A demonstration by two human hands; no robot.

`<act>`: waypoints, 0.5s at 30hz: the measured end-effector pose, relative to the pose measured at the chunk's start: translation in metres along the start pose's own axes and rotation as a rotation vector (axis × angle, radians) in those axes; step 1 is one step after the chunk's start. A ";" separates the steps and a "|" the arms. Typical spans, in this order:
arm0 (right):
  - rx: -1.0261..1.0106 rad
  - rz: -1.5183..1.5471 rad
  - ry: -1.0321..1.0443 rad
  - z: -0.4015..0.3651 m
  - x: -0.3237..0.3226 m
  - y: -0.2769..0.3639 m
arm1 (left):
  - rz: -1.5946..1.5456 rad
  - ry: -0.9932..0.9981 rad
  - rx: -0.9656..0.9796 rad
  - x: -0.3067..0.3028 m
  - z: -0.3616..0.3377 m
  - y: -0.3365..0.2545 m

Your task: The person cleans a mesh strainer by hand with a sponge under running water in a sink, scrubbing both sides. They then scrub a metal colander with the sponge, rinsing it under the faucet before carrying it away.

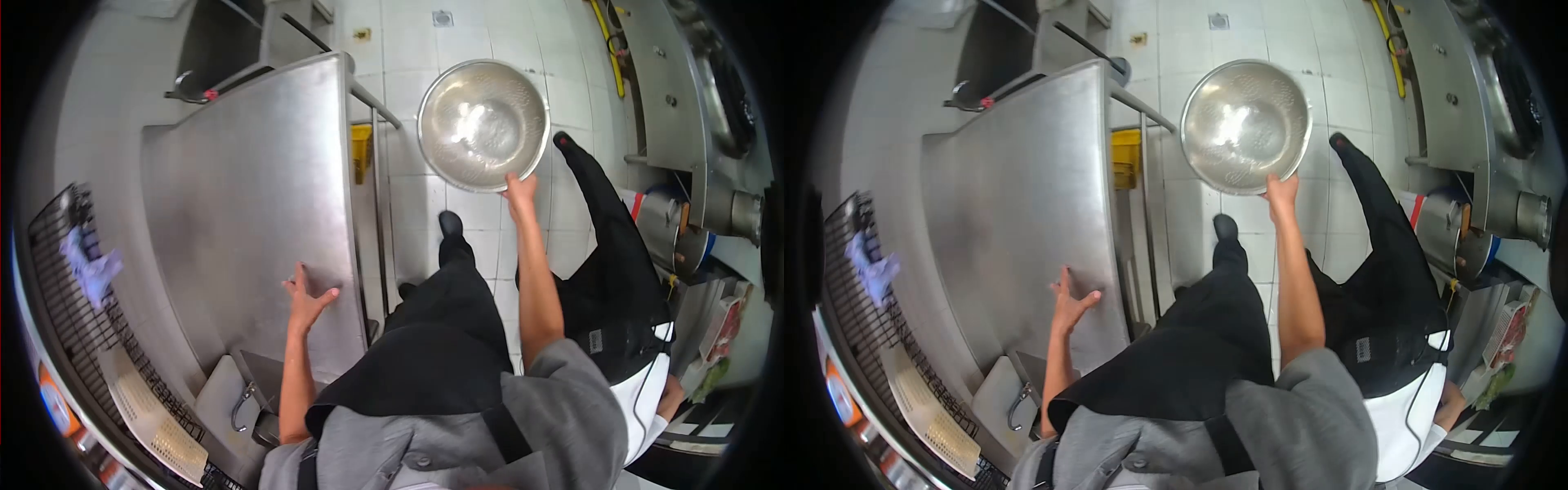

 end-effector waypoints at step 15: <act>0.140 -0.384 0.896 -0.075 0.132 -0.144 | 0.087 0.043 0.006 0.014 0.013 0.009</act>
Point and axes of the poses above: each hand's wrist, its own z-axis towards the middle knuckle, its own x-axis out of the palm, y = z × x, the point moved 5 cm from there along z, towards the middle knuckle, and after that the axes turned 8 degrees about -z, right-handed, at the moved point
